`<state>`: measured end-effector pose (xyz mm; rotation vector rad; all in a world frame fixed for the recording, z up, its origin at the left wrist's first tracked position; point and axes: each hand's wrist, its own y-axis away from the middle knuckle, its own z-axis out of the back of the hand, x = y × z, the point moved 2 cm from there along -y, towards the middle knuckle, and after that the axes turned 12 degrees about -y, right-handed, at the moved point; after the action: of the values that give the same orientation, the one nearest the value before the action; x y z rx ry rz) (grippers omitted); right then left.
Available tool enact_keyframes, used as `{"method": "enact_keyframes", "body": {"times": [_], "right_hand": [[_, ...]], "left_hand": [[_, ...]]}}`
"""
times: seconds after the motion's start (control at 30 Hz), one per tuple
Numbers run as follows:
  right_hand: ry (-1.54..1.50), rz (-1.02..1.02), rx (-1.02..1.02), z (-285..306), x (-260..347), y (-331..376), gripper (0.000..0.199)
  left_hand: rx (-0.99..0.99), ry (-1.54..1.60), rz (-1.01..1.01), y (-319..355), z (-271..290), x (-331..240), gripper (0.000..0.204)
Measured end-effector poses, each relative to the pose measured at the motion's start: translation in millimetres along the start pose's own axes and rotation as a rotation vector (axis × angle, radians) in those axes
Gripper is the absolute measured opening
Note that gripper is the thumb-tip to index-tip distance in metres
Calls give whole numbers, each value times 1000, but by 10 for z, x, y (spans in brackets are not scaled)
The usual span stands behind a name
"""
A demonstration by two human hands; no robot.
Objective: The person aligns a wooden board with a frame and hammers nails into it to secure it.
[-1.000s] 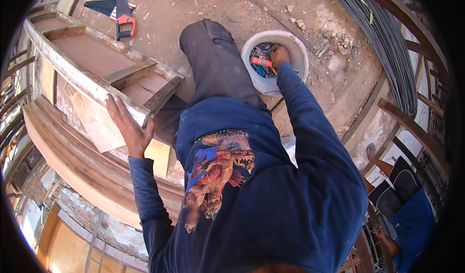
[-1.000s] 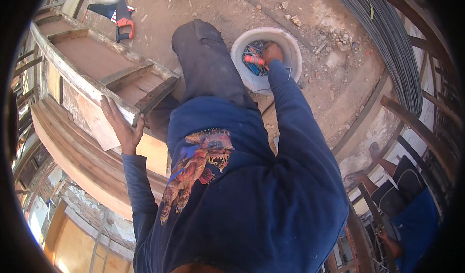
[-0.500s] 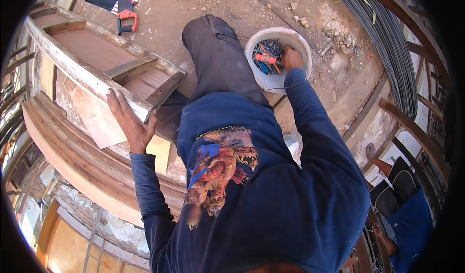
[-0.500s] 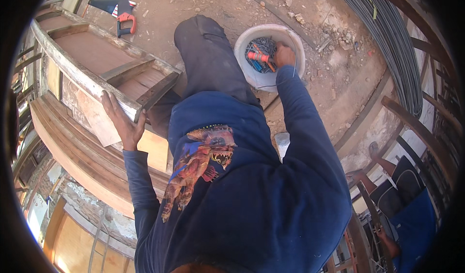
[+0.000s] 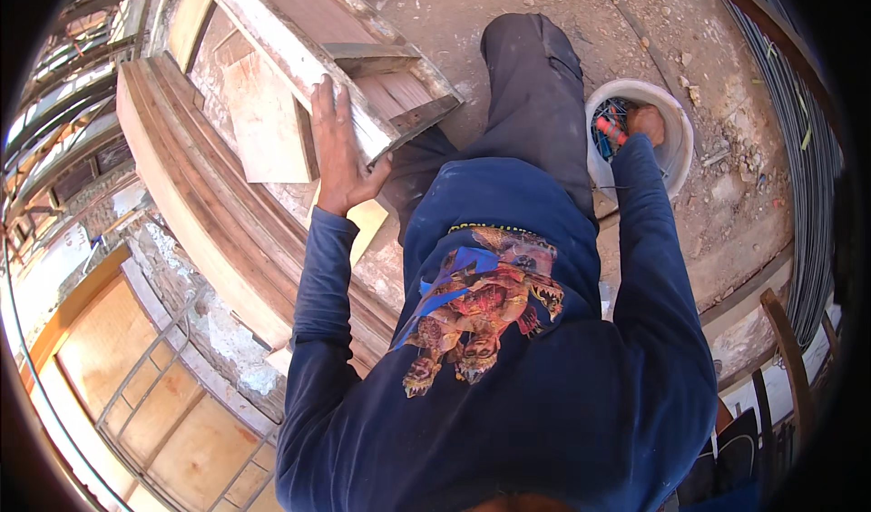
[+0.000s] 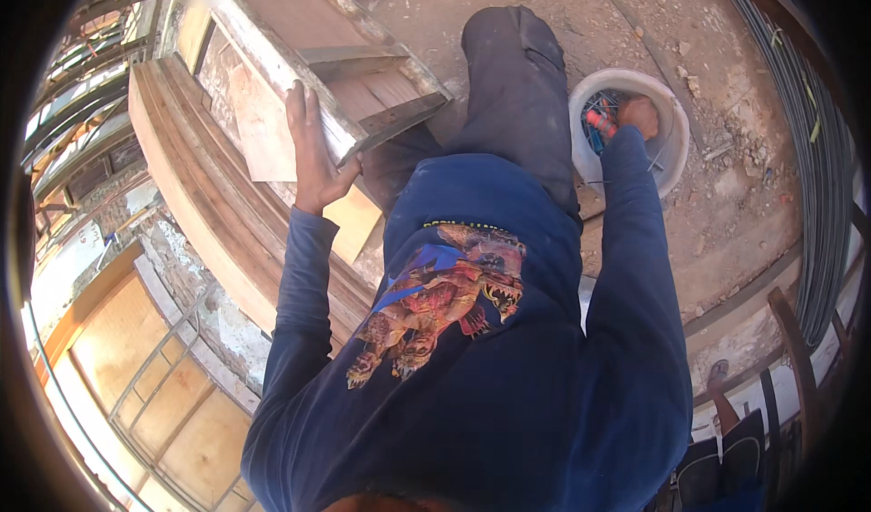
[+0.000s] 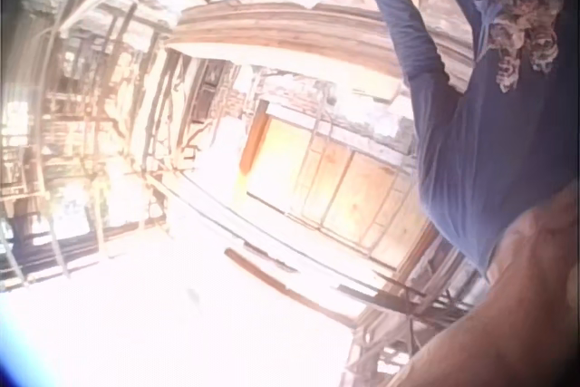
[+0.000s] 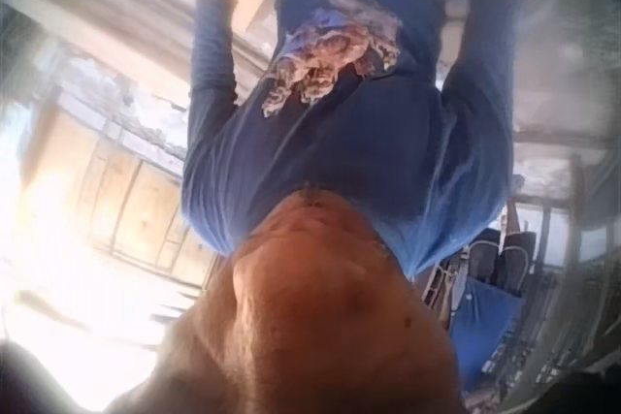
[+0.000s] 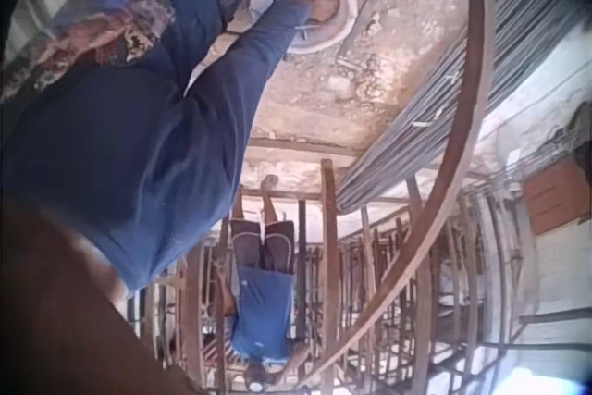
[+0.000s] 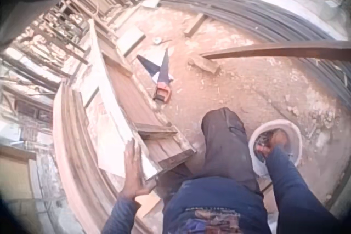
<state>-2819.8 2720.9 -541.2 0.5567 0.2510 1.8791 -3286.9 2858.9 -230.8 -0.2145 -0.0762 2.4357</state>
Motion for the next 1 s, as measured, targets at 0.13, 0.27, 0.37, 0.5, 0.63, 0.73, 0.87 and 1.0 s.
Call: {"method": "enact_keyframes", "body": {"times": [0.13, 0.27, 0.37, 0.5, 0.63, 0.73, 0.87, 1.0], "right_hand": [[-368, 42, 49, -87, 10, 78, 30], [-636, -146, 374, -206, 30, 77, 35], [4, 395, 5, -390, -290, -379, 42], [-315, 122, -58, -532, -552, -373, 37], [-651, 136, -112, -111, -383, 70, 29], [-1056, 175, -70, 57, -636, -22, 27], [-1458, -213, 388, 240, -667, 51, 20], [-1651, -287, 554, 333, -636, 181, 18]], "left_hand": [[53, 82, 14, 0, 106, 38, 107], [68, 168, 27, 126, 100, 46, 116], [28, 156, 14, -16, 63, 38, 106], [16, 129, -15, -54, 58, 7, 101], [-7, 97, 31, 105, 62, -29, 101], [-12, 133, 5, 15, 37, -35, 101], [-29, 119, -5, 4, 68, -73, 100], [-49, 115, 2, 16, 66, -61, 99]]}}
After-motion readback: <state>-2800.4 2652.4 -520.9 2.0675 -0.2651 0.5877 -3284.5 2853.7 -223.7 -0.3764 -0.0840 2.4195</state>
